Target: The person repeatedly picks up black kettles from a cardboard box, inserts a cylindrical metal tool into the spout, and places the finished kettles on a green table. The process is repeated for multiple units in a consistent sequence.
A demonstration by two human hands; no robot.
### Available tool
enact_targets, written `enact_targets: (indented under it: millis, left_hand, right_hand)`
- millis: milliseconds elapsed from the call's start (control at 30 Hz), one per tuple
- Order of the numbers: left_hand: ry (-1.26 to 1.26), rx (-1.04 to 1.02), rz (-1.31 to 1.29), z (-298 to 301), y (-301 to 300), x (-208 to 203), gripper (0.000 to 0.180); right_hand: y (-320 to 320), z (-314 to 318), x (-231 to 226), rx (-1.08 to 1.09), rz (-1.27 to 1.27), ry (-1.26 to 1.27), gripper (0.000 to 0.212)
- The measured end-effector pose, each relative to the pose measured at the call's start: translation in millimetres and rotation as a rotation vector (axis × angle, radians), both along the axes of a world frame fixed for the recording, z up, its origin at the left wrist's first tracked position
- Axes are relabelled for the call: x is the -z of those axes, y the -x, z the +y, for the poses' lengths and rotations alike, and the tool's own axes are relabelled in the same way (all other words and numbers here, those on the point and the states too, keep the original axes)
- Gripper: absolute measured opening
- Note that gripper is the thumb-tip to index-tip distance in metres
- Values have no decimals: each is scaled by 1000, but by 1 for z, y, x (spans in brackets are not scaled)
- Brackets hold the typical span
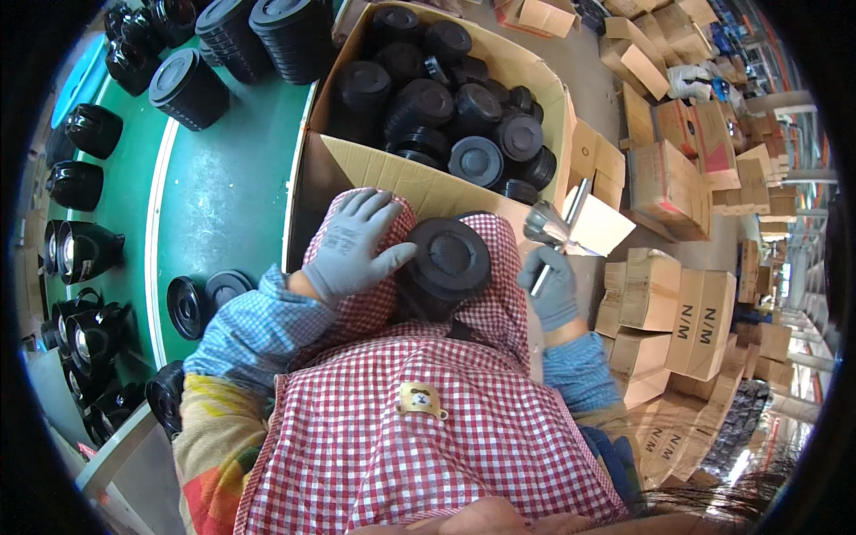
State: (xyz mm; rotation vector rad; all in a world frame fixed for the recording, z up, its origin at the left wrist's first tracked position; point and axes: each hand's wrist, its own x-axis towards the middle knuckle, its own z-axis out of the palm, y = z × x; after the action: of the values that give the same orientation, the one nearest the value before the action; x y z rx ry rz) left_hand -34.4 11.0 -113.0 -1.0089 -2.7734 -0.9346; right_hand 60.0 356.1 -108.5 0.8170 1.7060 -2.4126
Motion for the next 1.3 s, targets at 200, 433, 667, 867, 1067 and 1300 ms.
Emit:
enact_targets:
  millis: [200,433,667,867,1067,1300]
  left_hand:
    - [-106,25,-463,26,-51,-19,69]
    - [-289,53,-556,11,-117,-32,85]
    - [-324,77,-525,26,-102,-36,84]
    - [-193,161,-502,54,-75,-35,75]
    - [-225,76,-655,59,-81,-39,71]
    - [-311,76,-712,55,-75,-27,75]
  right_hand:
    - [-29,-18,23,-72,109,247,29]
    - [-75,-40,-10,-195,66,88,40]
    - [-73,-56,-27,-209,504,-247,80]
    - [-66,-55,-22,-312,516,-428,99]
    - [-69,-57,0,-331,501,-424,104]
    - [-55,-55,4,-338,512,-309,99]
